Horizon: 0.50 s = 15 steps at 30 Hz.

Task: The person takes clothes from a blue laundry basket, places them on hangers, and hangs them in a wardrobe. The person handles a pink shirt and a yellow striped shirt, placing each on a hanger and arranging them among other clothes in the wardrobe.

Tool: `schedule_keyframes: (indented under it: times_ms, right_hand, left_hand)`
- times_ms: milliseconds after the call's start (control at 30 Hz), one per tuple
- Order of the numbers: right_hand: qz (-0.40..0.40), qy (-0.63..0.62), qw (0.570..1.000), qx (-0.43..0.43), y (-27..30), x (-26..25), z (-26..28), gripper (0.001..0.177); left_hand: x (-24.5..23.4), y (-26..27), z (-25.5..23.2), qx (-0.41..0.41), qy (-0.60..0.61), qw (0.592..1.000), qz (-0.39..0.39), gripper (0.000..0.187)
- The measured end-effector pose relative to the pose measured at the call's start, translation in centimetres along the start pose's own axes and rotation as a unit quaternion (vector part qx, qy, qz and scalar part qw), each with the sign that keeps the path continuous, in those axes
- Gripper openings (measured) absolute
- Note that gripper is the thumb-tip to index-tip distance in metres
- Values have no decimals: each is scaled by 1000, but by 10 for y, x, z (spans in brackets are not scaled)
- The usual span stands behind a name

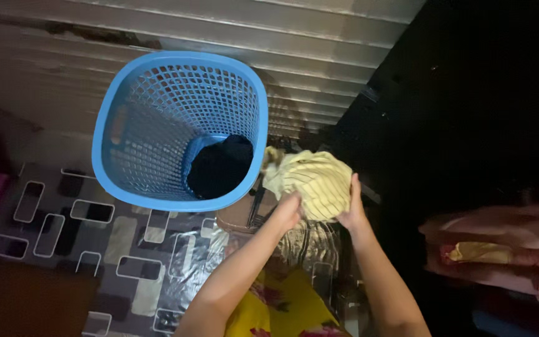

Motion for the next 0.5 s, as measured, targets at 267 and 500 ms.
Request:
schedule_keyframes:
  times_ms: [267,500]
  right_hand:
    - [-274,287,915,77,-66,-81,-104,44]
    - [-272,369,873,164,-97,-71,-154,23]
  left_hand:
    - [-12,-17,-44,128,71,989,-17,49]
    - [-49,-67,-26,103,-56,990,-74,30]
Point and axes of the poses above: each hand's wrist, its own y-axis away from the middle knuckle, its own x-axis out of the palm, z = x × y, the point moved 5 cm from there along -y, towards the middle knuckle, and after that the axes turned 9 degrees about x, right-handed, at the moved point
